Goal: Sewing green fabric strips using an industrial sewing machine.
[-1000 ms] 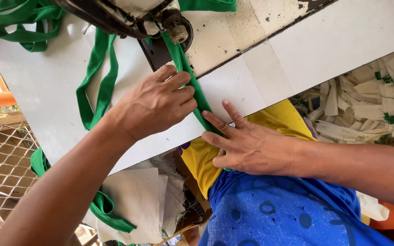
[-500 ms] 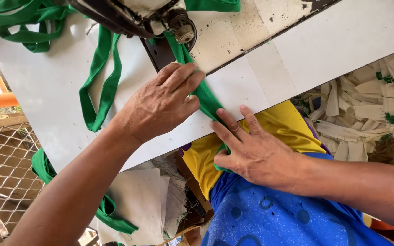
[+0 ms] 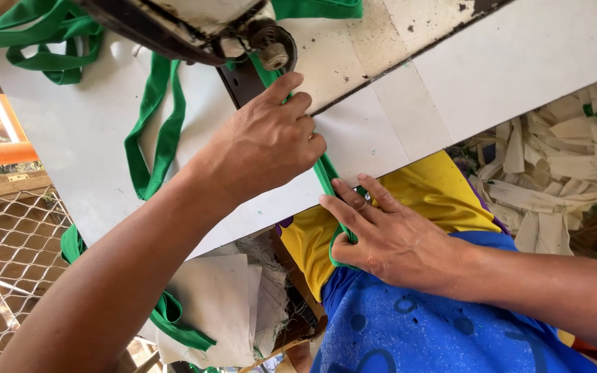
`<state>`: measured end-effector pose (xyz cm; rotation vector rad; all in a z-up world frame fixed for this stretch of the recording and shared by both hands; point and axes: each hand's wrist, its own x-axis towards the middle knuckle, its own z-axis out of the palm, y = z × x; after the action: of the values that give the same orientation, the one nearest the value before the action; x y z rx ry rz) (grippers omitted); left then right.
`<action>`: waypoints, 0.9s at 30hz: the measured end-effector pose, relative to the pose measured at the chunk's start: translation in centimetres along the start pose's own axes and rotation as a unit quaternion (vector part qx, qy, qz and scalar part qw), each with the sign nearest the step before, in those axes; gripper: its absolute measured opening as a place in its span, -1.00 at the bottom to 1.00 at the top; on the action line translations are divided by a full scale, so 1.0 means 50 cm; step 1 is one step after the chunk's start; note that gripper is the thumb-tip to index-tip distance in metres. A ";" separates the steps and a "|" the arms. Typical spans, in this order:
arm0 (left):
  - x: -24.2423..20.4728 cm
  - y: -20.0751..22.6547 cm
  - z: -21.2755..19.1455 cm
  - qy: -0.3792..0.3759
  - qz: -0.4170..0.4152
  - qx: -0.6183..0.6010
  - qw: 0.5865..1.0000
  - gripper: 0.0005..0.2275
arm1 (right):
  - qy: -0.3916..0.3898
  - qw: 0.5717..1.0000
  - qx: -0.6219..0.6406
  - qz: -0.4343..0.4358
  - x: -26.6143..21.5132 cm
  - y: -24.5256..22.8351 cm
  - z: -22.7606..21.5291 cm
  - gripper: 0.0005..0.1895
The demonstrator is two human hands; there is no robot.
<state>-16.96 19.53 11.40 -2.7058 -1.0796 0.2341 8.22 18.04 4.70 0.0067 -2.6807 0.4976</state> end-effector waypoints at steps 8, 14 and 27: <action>0.077 -0.002 -0.031 -0.259 -0.009 0.010 0.966 -0.82 | 0.011 0.998 0.058 -0.019 -0.022 0.004 0.019 -0.88; -0.002 0.025 0.009 -0.100 -0.264 -0.117 0.952 -0.82 | 0.055 0.986 0.158 -0.009 -0.030 0.001 0.043 -0.87; -0.087 0.144 0.059 0.088 -0.395 -0.190 0.895 -0.68 | 0.059 0.978 0.197 0.019 -0.040 -0.012 0.066 -0.88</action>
<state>-16.00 11.84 6.98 -2.2372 -2.2098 -0.3887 8.79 16.18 1.30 0.0374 -2.4286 0.9996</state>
